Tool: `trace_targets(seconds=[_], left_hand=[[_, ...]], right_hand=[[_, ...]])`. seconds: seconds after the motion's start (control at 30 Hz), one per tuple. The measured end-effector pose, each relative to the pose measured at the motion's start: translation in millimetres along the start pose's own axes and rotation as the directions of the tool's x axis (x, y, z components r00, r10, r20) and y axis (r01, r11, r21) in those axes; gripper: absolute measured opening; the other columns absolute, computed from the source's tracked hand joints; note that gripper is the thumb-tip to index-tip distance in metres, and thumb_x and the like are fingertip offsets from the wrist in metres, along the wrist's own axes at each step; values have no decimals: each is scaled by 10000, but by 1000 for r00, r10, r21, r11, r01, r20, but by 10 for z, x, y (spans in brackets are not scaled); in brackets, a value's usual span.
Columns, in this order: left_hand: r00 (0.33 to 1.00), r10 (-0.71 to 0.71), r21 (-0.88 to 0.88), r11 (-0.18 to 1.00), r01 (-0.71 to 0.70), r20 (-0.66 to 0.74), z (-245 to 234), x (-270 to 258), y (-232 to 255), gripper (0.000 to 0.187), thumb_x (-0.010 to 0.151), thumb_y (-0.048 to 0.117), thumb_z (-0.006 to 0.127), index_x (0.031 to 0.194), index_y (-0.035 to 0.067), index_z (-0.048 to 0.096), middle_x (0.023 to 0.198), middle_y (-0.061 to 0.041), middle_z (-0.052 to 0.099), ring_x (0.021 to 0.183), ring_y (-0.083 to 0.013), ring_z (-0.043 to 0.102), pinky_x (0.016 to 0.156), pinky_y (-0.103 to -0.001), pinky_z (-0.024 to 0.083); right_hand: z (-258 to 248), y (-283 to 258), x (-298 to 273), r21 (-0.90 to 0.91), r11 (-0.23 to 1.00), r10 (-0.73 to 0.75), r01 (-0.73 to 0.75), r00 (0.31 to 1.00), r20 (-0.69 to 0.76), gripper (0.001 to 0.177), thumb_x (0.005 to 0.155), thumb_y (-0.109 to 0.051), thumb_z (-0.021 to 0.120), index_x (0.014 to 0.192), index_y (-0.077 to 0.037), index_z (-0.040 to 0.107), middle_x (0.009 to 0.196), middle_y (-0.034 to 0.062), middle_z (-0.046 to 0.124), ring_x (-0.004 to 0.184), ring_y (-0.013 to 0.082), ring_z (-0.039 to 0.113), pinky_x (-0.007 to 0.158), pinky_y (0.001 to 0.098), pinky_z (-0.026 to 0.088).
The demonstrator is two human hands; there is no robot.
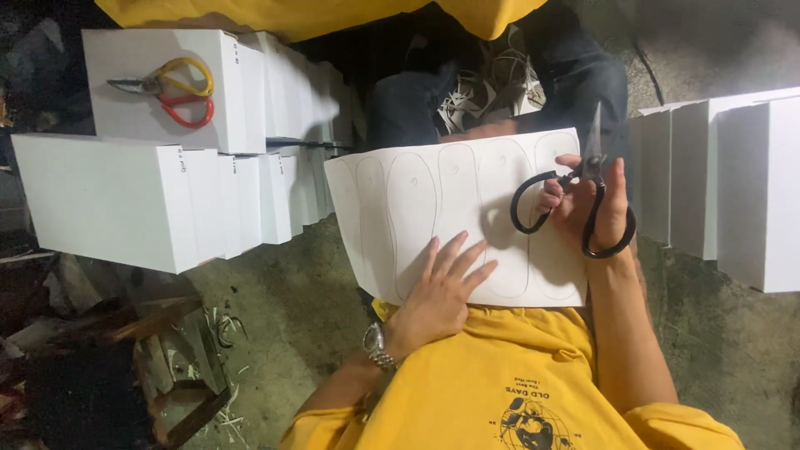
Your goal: The person uses scissors to cut out shoe insole shapes from a large sheet of white foam. They carefully follow the drawn outlines, separating each insole and placing the finished pieces onto a nearby table.
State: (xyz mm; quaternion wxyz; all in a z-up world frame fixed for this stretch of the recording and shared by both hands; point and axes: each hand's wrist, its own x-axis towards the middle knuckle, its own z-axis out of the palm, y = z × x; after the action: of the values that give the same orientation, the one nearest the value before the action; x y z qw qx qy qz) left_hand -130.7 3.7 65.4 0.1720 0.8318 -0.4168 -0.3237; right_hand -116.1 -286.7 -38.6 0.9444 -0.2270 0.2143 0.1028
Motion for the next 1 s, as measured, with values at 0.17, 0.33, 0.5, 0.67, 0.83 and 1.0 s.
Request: trace_targets(seconds=[0.17,0.33,0.5,0.67,0.83,1.0], left_hand=[[948,217,218,962,-167,-231,218,31,-161,726,730,187,731,1435,188,560,1425,-128,556,1456,-459,418,1149,-703,346],[882,330,269,931,-245,-338,236,263,-146,552,856,57,681,1401,81,597,1329,-177,646,1279,-426,603,1080,-544,521],[782,377,321,916,-239,-495,39,567,144,220,949,-8,658,1159,29,716,1199,-179,720,1164,-390,683,976,-539,591],[765,412,367,897,-245,-496,75,809,244,283,929,-2,721,1209,29,744,1222,-155,747,1181,-315,691,1045,-516,561],[772,443,373,883,-286,-456,86,1011,448,239,971,49,702,1206,16,725,1185,-159,741,1141,-299,690,1018,-521,580],[762,488,384,860,-337,-426,151,1142,447,191,944,70,762,1126,15,741,1057,-127,750,1008,-257,699,944,-436,614]], right_hand=[[-109,25,-99,-285,955,-71,86,996,63,772,971,-779,308,1339,-124,487,807,48,496,750,206,656,725,361,559],[201,-228,-636,-635,752,-153,177,984,93,722,1015,-725,352,1167,-55,574,856,107,620,736,222,696,678,362,616],[1008,-666,-1379,-953,118,-99,-278,952,-290,869,759,-756,305,1231,-123,668,951,93,782,902,205,773,824,359,622],[796,-627,-1929,-844,-154,-203,-513,853,-481,449,923,-414,585,1264,-128,647,1305,192,391,1104,331,560,1003,583,567],[672,-283,-2157,-774,-34,-127,-633,771,-625,370,958,-341,594,1166,-45,670,1217,122,601,916,256,688,883,402,611],[622,-53,-2175,-652,96,-78,-752,648,-758,426,922,-491,625,956,-67,608,796,107,672,669,244,603,680,361,461]])
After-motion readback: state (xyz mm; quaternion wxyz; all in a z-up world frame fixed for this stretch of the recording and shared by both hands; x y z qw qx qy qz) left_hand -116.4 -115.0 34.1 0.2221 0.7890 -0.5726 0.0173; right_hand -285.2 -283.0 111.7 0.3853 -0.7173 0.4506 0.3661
